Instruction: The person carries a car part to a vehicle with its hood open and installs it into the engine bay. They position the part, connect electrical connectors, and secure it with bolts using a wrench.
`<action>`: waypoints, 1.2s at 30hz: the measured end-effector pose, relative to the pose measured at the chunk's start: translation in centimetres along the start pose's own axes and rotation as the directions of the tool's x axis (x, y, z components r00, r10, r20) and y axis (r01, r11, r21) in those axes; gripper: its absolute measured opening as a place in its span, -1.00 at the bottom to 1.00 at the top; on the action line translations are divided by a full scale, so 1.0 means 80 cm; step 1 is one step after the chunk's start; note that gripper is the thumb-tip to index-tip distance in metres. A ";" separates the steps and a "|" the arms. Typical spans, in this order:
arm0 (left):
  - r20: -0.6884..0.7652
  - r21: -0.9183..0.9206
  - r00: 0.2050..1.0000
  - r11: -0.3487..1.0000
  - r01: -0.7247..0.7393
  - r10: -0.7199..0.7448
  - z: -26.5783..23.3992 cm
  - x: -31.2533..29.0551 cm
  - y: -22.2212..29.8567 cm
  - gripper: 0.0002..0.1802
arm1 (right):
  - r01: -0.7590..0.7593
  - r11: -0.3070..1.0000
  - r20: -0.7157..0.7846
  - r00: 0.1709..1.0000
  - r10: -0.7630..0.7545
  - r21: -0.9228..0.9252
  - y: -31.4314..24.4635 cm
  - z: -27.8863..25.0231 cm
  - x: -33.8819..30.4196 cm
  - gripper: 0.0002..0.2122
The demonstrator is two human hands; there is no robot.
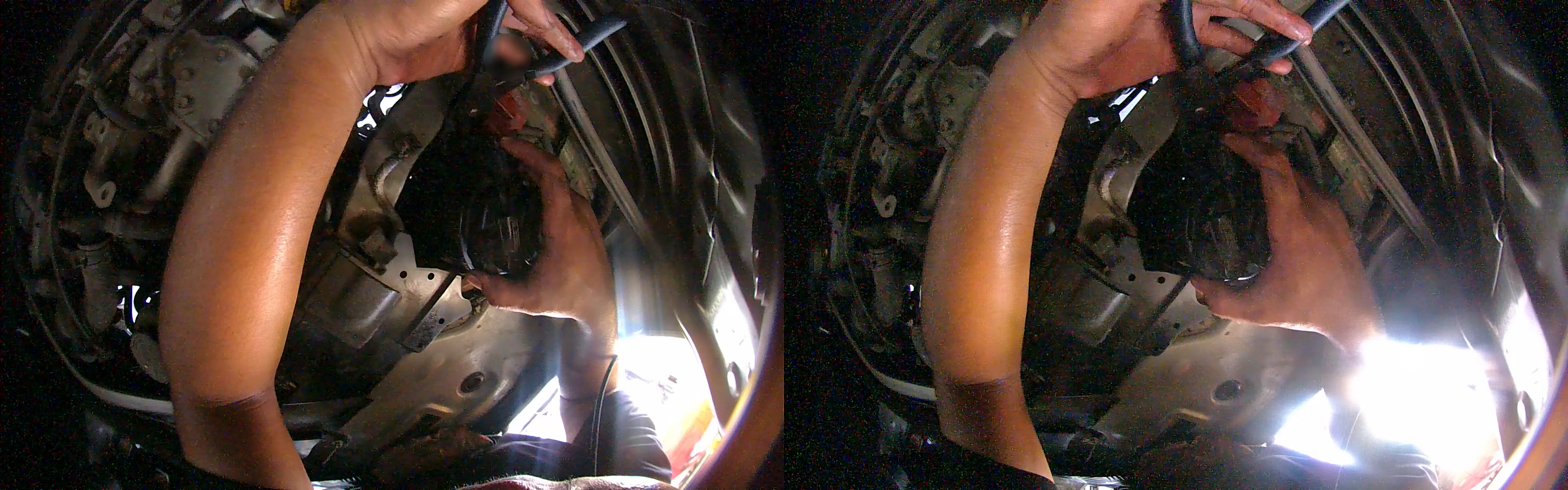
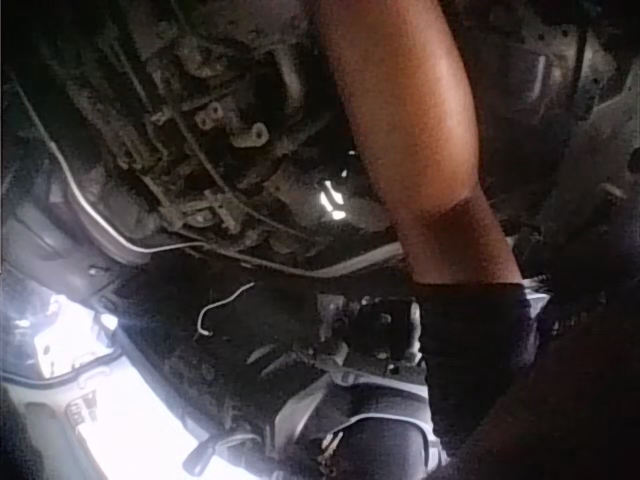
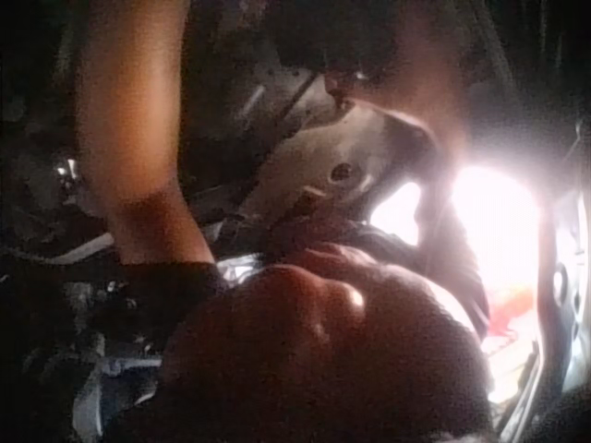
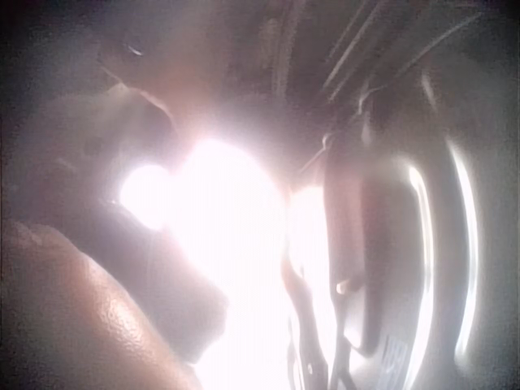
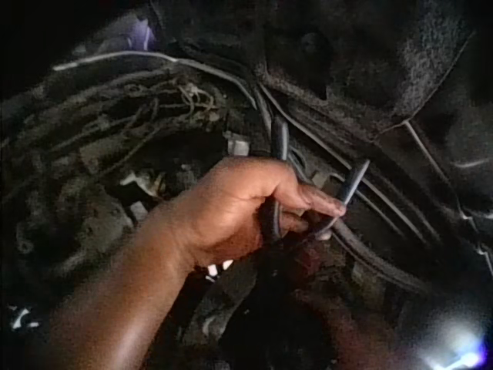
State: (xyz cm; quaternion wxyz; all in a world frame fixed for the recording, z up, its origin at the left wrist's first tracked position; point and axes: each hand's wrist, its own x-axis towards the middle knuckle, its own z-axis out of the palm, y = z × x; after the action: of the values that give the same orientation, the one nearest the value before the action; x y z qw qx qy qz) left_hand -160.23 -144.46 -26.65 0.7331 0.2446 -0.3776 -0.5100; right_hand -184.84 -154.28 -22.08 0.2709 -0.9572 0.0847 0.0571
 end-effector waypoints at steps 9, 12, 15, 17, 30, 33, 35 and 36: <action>0.004 0.100 1.000 0.995 0.005 -0.005 0.008 -0.004 0.010 -0.73 | 0.011 1.000 0.001 1.000 -0.011 -0.007 0.004 0.001 -0.001 0.10; -0.025 0.270 0.995 0.958 0.098 -0.095 0.013 -0.014 0.022 -0.70 | -0.021 0.998 0.007 1.000 0.020 0.061 0.005 0.003 0.000 0.10; -0.061 0.566 0.994 0.817 0.113 -0.095 0.017 -0.009 0.018 -0.69 | 0.082 0.997 -0.008 0.997 -0.082 -0.004 0.008 0.004 0.003 0.05; 0.049 0.676 0.997 0.737 0.012 -0.062 0.009 0.001 0.008 -0.70 | 0.144 0.989 -0.020 0.989 -0.145 -0.046 0.009 0.004 0.004 0.02; -0.055 0.533 0.994 0.840 0.106 -0.090 0.018 0.028 -0.014 -0.76 | 0.017 1.000 0.011 1.000 -0.017 0.012 0.008 0.000 -0.001 0.13; -0.102 0.519 0.990 0.844 0.136 -0.097 0.020 0.034 -0.026 -0.78 | 0.059 0.998 -0.009 0.998 -0.059 -0.010 0.009 0.001 0.001 0.07; 0.181 0.824 0.964 0.505 -0.257 0.196 0.020 0.037 -0.035 -0.77 | 0.103 0.994 -0.021 0.994 -0.104 -0.045 0.009 0.002 0.001 0.05; 0.260 0.874 0.934 0.351 -0.336 0.246 0.022 0.040 -0.041 -0.72 | 0.119 0.991 -0.020 0.993 -0.120 -0.069 0.009 0.002 0.002 0.05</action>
State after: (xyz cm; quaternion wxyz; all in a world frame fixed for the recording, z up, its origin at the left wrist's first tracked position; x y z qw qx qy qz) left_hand -162.84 -148.59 -27.07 0.5440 0.5096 -0.6599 -0.0946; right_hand -184.87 -154.80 -22.62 0.2402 -0.9698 0.0285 0.0321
